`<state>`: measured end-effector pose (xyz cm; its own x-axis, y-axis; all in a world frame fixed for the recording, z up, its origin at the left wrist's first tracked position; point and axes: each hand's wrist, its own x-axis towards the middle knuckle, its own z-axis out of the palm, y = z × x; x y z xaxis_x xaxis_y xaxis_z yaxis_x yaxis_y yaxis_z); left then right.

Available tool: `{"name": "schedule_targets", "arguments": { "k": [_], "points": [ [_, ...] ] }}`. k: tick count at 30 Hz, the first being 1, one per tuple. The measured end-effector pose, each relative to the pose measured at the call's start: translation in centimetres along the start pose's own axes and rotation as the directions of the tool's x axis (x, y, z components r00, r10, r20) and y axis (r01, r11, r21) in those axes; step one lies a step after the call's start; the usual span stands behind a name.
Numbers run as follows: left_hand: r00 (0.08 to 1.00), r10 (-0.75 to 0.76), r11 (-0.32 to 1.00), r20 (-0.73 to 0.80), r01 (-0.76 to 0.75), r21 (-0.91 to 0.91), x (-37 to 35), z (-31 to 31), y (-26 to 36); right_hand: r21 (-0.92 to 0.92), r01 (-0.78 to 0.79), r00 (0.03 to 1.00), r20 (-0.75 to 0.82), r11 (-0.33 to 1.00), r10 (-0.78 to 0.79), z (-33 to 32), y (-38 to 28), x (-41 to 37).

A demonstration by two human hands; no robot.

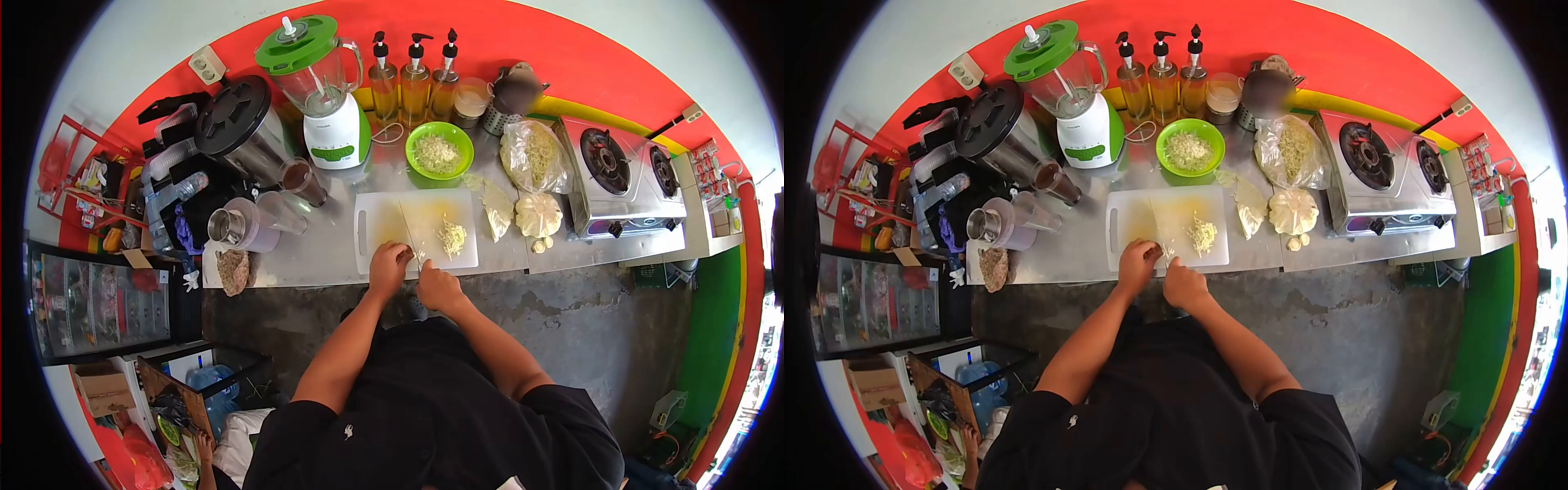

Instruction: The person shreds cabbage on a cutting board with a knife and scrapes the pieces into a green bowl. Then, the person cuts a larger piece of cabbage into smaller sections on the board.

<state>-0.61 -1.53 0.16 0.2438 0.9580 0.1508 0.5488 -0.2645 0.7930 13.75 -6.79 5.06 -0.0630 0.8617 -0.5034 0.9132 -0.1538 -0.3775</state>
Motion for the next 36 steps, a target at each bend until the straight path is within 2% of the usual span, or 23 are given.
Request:
{"name": "schedule_targets", "arguments": {
  "k": [5, 11, 13, 17, 20, 23, 25, 34, 36],
  "points": [
    [0.999, -0.029, 0.999, -0.039, 0.030, 0.014, -0.3, 0.4, 0.1, -0.009, -0.014, 1.000, -0.026, 1.000, 0.014, 0.3, -0.2, 0.5],
    [0.998, 0.038, 0.994, -0.044, -0.033, 0.103, -0.2, 0.0, 0.5, -0.001, -0.004, 1.000, -0.024, 1.000, 0.004, 0.4, -0.4, 0.3],
    [0.999, -0.017, 0.996, -0.037, 0.020, 0.083, -0.2, 0.1, 0.5, -0.010, 0.005, 0.999, -0.039, 1.000, -0.006, 0.5, -0.3, 0.3],
    [0.999, -0.023, 0.995, -0.032, 0.026, 0.092, -0.6, -0.1, 0.8, -0.004, 0.015, 0.999, -0.034, 1.000, -0.015, 0.2, 0.0, 0.5],
    [0.998, 0.039, 0.994, -0.054, -0.034, 0.101, -0.6, -0.2, 0.4, -0.007, 0.001, 0.999, -0.039, 1.000, -0.002, 0.6, -0.4, 0.3],
    [1.000, -0.011, 0.994, -0.025, 0.013, 0.113, -0.8, -0.2, -0.1, -0.007, -0.006, 0.999, -0.045, 1.000, 0.005, 1.0, -0.6, 0.5],
    [0.996, -0.071, 0.990, 0.047, 0.064, 0.126, -0.5, -0.7, 0.4, 0.006, 0.004, 0.998, -0.057, 1.000, -0.003, 0.7, -0.7, 0.7],
    [0.990, -0.116, 0.991, 0.079, 0.110, 0.078, 0.1, -1.2, 1.0, 0.006, -0.033, 0.999, -0.011, 0.999, 0.033, 0.7, -1.0, 0.9],
    [0.986, -0.141, 0.989, 0.095, 0.134, 0.069, 0.3, -1.2, 0.9, -0.008, 0.016, 0.998, -0.053, 1.000, -0.017, 0.5, -0.9, 1.1]
  ]
}}
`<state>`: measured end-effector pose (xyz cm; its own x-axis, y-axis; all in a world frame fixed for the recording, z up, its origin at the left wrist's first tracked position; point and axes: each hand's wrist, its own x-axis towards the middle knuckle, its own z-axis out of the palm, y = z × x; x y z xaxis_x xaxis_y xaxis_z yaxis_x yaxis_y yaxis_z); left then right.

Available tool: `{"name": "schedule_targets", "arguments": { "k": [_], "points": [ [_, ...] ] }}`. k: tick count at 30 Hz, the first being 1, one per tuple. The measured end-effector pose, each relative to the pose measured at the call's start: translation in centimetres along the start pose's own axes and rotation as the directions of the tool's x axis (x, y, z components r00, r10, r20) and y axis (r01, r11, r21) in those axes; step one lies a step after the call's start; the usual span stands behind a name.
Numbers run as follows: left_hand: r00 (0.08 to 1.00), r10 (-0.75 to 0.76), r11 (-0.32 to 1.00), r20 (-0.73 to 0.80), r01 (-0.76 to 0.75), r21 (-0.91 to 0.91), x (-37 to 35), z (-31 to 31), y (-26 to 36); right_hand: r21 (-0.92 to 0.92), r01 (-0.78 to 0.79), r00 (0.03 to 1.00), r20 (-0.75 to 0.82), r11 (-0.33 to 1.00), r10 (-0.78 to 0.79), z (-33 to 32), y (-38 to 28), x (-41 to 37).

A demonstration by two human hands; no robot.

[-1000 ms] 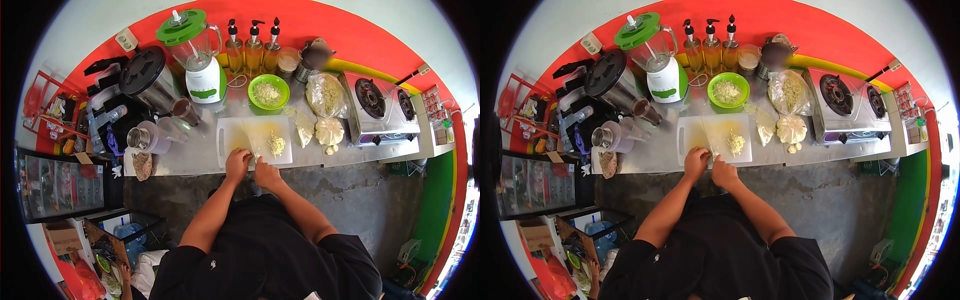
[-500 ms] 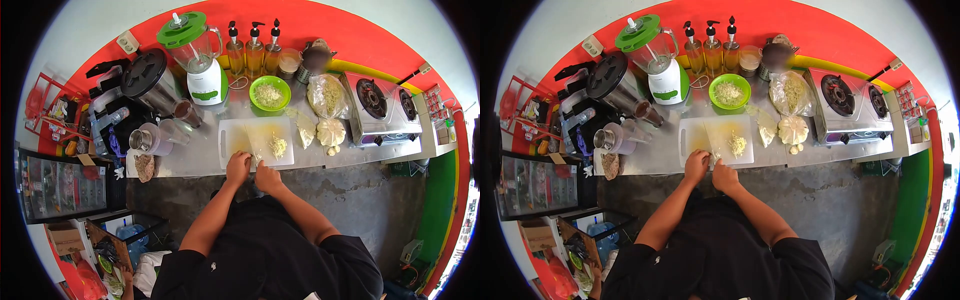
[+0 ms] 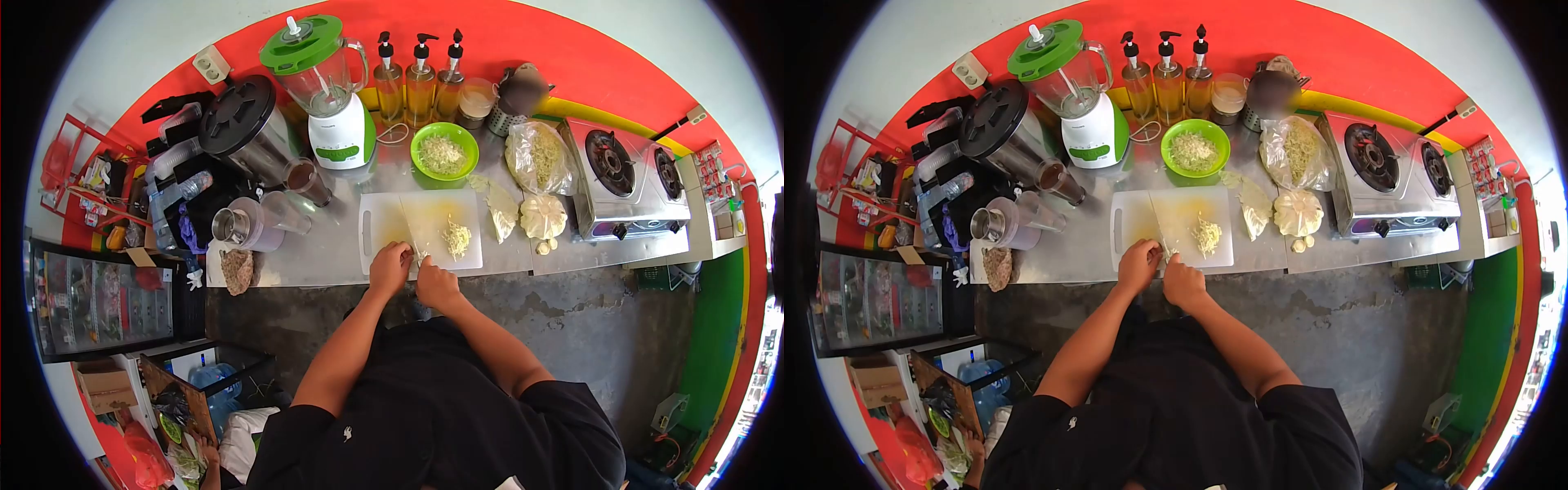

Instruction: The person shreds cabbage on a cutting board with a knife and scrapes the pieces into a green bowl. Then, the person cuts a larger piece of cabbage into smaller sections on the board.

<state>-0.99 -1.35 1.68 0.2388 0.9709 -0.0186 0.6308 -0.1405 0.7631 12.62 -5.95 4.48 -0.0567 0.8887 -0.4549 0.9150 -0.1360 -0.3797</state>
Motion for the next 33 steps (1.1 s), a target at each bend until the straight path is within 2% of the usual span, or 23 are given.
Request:
{"name": "schedule_targets", "arguments": {
  "k": [3, 8, 10, 14, 16, 19, 23, 25, 29, 31, 33],
  "points": [
    [0.999, -0.028, 1.000, 0.031, 0.028, -0.010, 0.3, -0.4, -0.1, -0.025, -0.038, 0.998, 0.044, 0.999, 0.039, -0.6, -0.6, -0.5],
    [0.997, -0.040, 0.999, 0.073, 0.041, -0.021, 0.8, -0.7, -0.1, -0.023, -0.023, 0.999, 0.030, 0.999, 0.023, 0.2, -0.4, -0.1],
    [0.989, -0.063, 0.996, 0.134, 0.071, -0.061, 1.0, -1.2, 0.0, -0.021, -0.014, 1.000, 0.028, 1.000, 0.015, 0.1, -0.2, -0.1],
    [0.990, -0.088, 0.995, 0.114, 0.093, -0.039, 1.1, -0.7, -0.3, -0.055, -0.017, 0.999, 0.026, 0.998, 0.018, -0.4, -0.9, -0.8],
    [0.995, -0.084, 0.996, 0.055, 0.083, 0.016, 0.9, -0.5, -0.2, -0.065, -0.027, 0.999, 0.040, 0.998, 0.030, -0.3, -1.0, -0.8],
    [0.990, -0.092, 0.995, 0.105, 0.088, 0.040, 1.0, -1.4, 0.8, -0.035, -0.025, 0.999, 0.024, 0.999, 0.026, 0.1, -0.4, -0.1],
    [0.988, -0.118, 0.992, 0.102, 0.114, 0.045, 1.2, -1.1, 0.3, -0.045, -0.014, 0.999, 0.051, 0.999, 0.016, -0.5, -0.8, -0.3],
    [0.993, -0.114, 0.990, 0.023, 0.112, 0.090, 1.0, -0.5, 0.2, -0.055, -0.030, 0.997, 0.075, 0.998, 0.034, -0.2, -0.9, -0.4],
    [0.994, -0.085, 0.996, 0.062, 0.082, 0.048, 1.2, -0.9, 0.5, -0.020, -0.026, 0.999, 0.037, 0.999, 0.026, 0.2, -0.2, 0.2],
    [0.955, -0.263, 0.963, 0.133, 0.252, 0.094, 1.8, -1.2, 1.1, -0.011, -0.007, 1.000, 0.021, 1.000, 0.007, -0.2, -0.3, 0.0],
    [0.956, -0.268, 0.960, 0.120, 0.256, 0.110, 2.0, -0.9, 1.1, -0.028, -0.023, 0.998, 0.052, 0.999, 0.024, -0.7, -0.5, -0.4]
  ]
}}
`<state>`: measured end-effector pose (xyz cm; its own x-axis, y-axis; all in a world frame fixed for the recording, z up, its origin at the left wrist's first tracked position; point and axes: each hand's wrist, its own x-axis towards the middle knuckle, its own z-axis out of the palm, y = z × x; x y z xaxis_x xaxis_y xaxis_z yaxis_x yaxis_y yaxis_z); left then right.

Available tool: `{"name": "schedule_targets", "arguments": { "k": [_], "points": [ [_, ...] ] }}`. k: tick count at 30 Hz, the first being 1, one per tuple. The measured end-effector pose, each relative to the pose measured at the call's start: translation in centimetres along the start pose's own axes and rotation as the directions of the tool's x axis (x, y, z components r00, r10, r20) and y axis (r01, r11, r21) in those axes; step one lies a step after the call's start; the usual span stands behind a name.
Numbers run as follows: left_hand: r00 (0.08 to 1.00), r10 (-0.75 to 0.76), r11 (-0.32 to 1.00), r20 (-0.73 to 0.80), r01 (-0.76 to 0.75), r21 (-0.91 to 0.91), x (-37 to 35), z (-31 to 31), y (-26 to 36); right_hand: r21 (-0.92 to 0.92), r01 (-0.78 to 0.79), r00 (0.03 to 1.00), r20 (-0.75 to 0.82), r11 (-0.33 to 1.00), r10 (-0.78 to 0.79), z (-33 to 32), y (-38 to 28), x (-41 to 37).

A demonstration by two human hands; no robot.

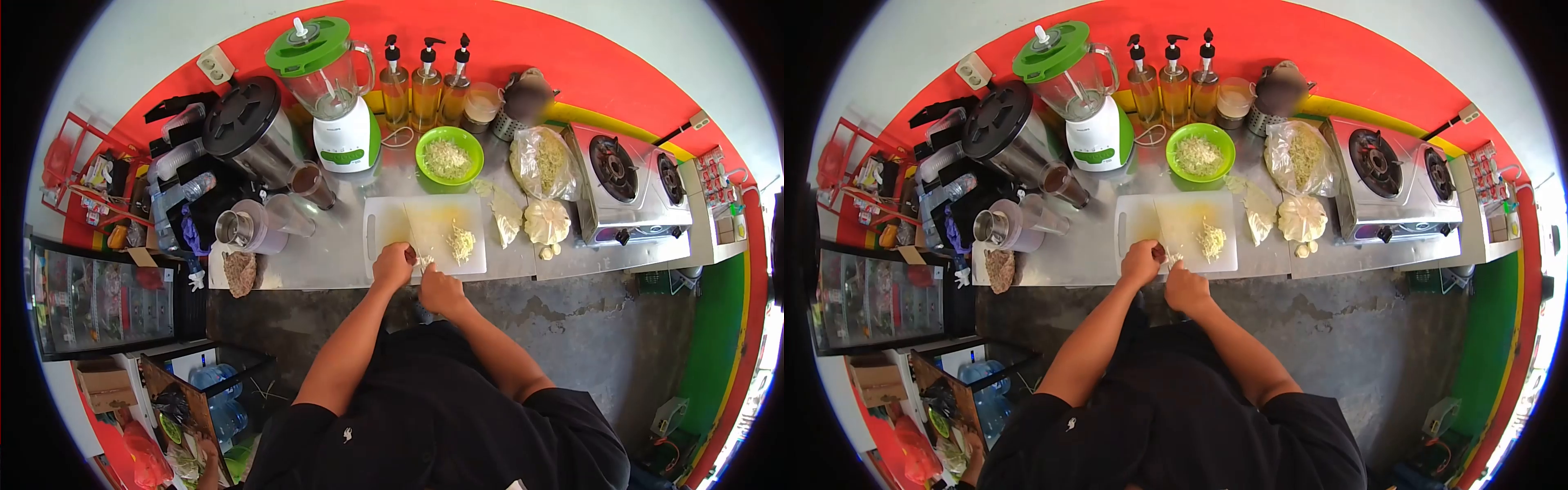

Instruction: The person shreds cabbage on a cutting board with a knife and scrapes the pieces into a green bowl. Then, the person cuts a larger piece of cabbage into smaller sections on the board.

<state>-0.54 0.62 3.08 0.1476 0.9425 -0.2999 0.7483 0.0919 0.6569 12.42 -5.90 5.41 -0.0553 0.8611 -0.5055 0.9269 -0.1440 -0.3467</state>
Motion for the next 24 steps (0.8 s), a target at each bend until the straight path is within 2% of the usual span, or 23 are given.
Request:
{"name": "schedule_targets", "arguments": {
  "k": [4, 6, 10, 14, 16, 18, 24],
  "points": [
    [0.999, -0.033, 0.999, 0.026, 0.034, -0.031, 0.5, 0.2, -0.5, 0.002, -0.009, 1.000, -0.004, 1.000, 0.009, 1.1, -0.2, -0.4],
    [0.999, -0.037, 0.999, 0.015, 0.037, -0.020, 0.5, 0.3, -0.7, 0.064, -0.055, 0.998, -0.006, 0.996, 0.055, 1.4, -0.1, 0.0],
    [1.000, -0.027, 0.999, 0.004, 0.027, -0.046, 0.4, 0.8, -1.2, 0.052, 0.013, 1.000, -0.028, 0.999, -0.012, 1.7, 1.7, -0.3],
    [0.999, -0.035, 0.995, -0.024, 0.033, -0.095, -0.6, 0.5, -0.6, 0.085, -0.075, 0.991, -0.106, 0.993, 0.084, 1.0, 3.5, -0.3],
    [0.989, 0.040, 0.999, -0.143, -0.043, -0.018, -1.0, 1.5, -0.7, 0.083, -0.121, 0.984, -0.123, 0.989, 0.130, 0.4, 4.3, -0.5],
    [0.984, 0.067, 0.997, -0.166, -0.071, -0.017, -0.8, 2.2, -0.6, 0.138, -0.114, 0.979, -0.154, 0.984, 0.135, 0.0, 4.9, -0.8],
    [0.961, 0.207, 0.977, -0.181, -0.213, -0.016, -0.6, 2.9, 0.8, 0.112, -0.058, 0.977, -0.196, 0.992, 0.079, 0.3, 4.7, -1.5]
  ]
}}
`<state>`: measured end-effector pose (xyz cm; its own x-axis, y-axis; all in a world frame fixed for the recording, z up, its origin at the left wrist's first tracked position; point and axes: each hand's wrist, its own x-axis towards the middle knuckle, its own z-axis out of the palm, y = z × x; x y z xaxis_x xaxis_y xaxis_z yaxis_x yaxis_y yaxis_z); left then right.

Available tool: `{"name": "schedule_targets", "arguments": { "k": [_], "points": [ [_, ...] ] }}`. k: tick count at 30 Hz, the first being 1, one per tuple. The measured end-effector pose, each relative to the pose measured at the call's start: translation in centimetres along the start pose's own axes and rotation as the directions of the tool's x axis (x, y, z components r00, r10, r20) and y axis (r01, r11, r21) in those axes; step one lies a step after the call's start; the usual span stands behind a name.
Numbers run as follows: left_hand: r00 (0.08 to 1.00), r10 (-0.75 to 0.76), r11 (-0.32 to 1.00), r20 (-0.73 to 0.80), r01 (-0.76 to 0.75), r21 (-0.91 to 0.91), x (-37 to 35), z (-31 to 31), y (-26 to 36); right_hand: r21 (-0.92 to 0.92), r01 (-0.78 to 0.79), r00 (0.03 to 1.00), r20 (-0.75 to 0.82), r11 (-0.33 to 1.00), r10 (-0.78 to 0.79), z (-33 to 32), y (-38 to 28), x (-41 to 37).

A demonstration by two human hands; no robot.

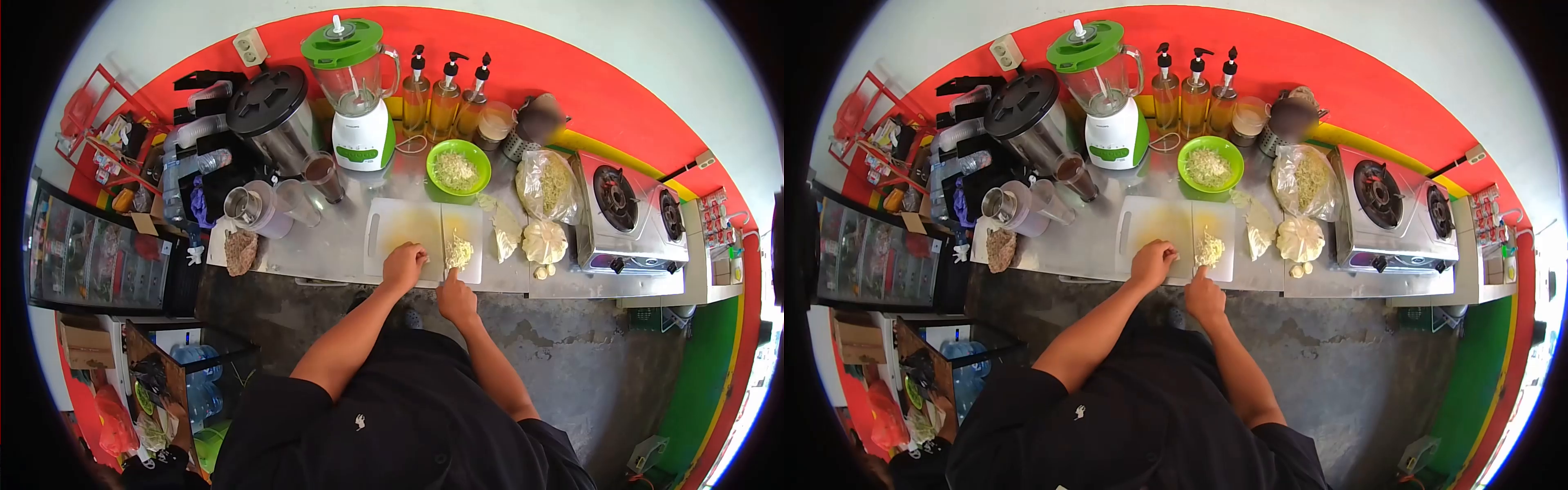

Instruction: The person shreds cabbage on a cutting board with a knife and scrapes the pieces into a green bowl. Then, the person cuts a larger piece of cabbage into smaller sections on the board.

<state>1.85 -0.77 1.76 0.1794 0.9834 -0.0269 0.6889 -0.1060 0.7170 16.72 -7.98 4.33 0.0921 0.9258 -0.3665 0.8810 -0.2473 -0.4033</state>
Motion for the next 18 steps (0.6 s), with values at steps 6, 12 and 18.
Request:
{"name": "schedule_targets", "arguments": {
  "k": [6, 12, 18],
  "points": [
    [0.996, 0.080, 0.996, -0.047, -0.079, 0.038, -1.2, 0.4, 1.0, 0.059, 0.032, 0.999, 0.012, 0.998, -0.033, -0.2, -0.6, -0.2],
    [0.986, 0.157, 0.985, -0.048, -0.154, 0.072, -0.8, 0.3, 0.5, -0.029, 0.067, 0.993, 0.101, 0.997, -0.064, 0.8, -1.2, 0.4],
    [0.991, 0.132, 0.991, -0.028, -0.131, 0.040, -0.7, 0.1, 0.4, -0.067, 0.043, 0.976, 0.215, 0.997, -0.028, 0.1, -1.5, 0.9]
  ]
}}
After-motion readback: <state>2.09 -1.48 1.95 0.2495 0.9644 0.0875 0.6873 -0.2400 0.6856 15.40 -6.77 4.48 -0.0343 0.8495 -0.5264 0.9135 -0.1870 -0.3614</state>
